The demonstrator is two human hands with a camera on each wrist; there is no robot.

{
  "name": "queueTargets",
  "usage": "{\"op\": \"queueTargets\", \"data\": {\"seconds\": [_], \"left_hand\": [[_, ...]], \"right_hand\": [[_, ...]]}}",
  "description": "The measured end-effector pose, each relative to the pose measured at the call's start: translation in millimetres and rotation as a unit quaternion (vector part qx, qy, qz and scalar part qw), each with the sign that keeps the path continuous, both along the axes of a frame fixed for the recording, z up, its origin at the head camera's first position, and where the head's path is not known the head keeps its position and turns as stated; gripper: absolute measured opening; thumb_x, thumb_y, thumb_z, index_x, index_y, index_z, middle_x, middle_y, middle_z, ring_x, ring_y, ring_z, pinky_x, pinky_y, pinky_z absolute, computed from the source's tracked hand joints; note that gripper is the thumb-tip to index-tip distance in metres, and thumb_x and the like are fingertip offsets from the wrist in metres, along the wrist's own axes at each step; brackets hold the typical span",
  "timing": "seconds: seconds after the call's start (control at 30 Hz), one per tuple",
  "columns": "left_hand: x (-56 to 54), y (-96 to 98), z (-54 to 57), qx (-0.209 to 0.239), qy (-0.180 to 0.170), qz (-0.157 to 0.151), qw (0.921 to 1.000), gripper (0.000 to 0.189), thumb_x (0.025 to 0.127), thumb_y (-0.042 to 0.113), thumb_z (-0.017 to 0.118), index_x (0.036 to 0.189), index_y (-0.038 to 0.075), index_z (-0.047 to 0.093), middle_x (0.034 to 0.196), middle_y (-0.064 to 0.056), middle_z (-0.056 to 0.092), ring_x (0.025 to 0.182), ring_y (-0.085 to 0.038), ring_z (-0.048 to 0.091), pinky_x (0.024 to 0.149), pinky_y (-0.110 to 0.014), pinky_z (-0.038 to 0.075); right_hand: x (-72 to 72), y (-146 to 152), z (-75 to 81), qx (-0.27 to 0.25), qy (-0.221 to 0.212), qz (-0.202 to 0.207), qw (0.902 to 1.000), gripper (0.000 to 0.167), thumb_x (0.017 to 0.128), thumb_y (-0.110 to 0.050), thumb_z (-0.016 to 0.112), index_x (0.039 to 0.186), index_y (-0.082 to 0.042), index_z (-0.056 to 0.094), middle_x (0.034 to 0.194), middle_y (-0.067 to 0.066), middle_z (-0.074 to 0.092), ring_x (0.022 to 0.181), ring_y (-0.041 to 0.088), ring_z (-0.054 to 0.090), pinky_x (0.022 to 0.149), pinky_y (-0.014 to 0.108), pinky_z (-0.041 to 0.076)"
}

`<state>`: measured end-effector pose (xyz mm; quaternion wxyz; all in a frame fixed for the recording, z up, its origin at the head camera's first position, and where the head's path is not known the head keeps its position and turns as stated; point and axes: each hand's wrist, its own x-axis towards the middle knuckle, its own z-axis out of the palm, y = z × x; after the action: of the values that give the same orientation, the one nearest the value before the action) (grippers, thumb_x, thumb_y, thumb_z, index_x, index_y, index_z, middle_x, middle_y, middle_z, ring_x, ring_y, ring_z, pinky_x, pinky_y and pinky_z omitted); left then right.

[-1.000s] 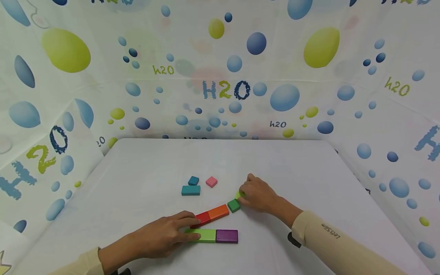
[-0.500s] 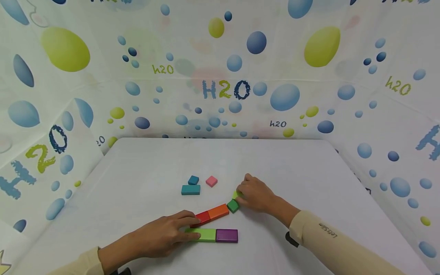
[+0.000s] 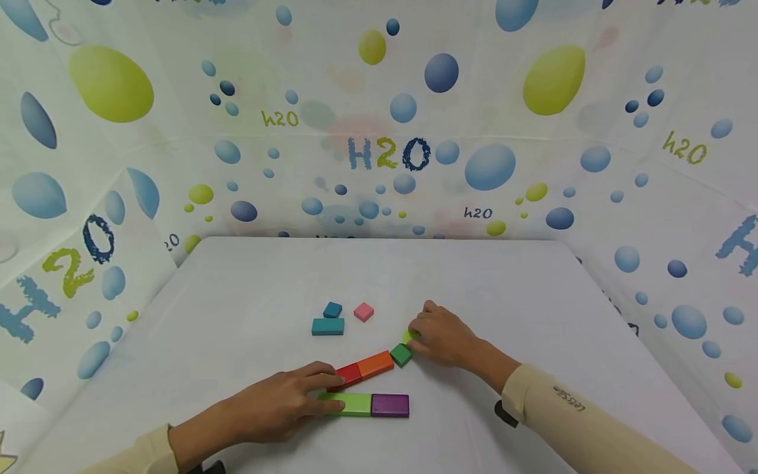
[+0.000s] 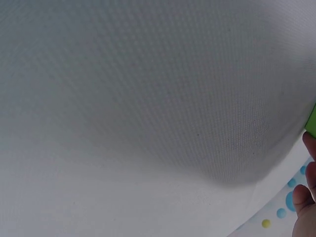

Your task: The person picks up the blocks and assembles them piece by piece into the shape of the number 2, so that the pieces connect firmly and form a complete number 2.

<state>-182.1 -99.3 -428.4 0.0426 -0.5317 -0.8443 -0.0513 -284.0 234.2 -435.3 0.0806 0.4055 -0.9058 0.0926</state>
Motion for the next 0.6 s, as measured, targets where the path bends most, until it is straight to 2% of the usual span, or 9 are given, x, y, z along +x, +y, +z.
{"op": "queueTargets", "data": {"seconds": [0.3,0.6], "left_hand": [[0.2,-0.8,0.9,-0.004,-0.004,0.001,1.0,0.047,0.09,0.019,0.078,0.134,0.032,0.067,0.139,-0.001,0.059,0.13,-0.021,0.05,0.091,-0.028,0.057],[-0.3,-0.6,0.6,-0.005,-0.007,0.0,1.0,0.049,0.089,0.021,0.079,0.135,0.033,0.067,0.14,-0.001,0.059,0.13,-0.021,0.051,0.091,-0.027,0.057]], "right_hand": [[0.6,-0.1,2.3,0.006,-0.004,0.007,1.0,0.024,0.091,-0.025,0.077,0.107,-0.008,0.075,0.098,-0.001,0.074,0.09,0.013,0.049,0.077,0.027,0.049],[0.9,0.2,3.6,-0.001,-0.005,0.008,1.0,0.025,0.092,-0.026,0.075,0.11,-0.007,0.075,0.099,-0.001,0.074,0.089,0.012,0.049,0.075,0.027,0.049]]}}
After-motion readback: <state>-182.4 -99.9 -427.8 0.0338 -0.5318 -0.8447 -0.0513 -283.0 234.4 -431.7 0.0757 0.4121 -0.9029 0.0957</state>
